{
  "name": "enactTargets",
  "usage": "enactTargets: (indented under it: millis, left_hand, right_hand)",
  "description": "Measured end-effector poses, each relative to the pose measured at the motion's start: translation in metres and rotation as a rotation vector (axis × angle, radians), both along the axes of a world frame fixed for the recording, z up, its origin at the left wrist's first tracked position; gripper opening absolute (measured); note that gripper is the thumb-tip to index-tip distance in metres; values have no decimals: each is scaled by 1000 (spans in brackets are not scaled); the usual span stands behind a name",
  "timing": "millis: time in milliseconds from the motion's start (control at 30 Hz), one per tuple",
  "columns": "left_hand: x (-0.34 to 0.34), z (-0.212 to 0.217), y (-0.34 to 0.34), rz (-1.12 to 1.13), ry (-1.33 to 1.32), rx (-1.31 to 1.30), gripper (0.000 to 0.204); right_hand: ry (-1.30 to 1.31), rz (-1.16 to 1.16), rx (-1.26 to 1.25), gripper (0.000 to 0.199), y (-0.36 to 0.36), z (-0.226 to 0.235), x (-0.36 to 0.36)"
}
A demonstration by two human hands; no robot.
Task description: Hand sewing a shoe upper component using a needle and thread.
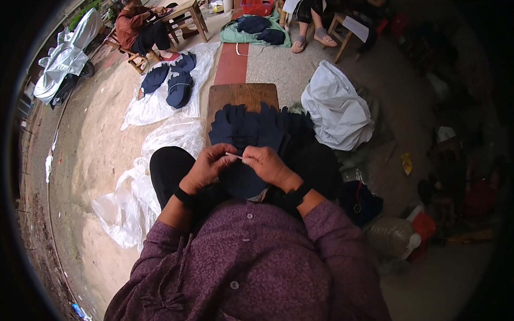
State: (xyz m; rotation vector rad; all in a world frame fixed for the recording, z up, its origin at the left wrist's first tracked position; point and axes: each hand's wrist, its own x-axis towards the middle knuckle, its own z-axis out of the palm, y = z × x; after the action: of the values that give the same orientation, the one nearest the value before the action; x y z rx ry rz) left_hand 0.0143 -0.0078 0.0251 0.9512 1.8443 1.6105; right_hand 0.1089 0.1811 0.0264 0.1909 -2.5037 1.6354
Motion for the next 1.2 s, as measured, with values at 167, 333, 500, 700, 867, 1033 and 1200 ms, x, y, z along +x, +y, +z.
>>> enactTargets:
  millis: [167, 333, 500, 700, 867, 1033, 1200]
  left_hand:
    - [11, -10, -4, -162, 205, -87, 16]
    - [11, -11, -5, -190, 342, -224, 11]
    - [3, -22, -9, 232, 336, -234, 11]
    - [4, -31, -2, 223, 296, -234, 13]
    - [4, -33, -4, 186, 276, -266, 12]
    - [0, -37, -7, 443, 183, -3, 9]
    - [-12, -53, -16, 536, 55, 78, 10]
  right_hand:
    - [-68, 93, 120, 8, -10, -10, 14]
    - [-28, -166, 142, 15, -3, -20, 19]
    - [-176, -644, 26, 33, 31, -52, 32]
    - [-287, -516, -116, 38, 28, -55, 29]
    - [-571, -498, -727, 14, 13, -25, 6]
    - [-141, -483, -754, 20, 25, 16, -5]
    - [296, -707, -911, 26, 92, 60, 19]
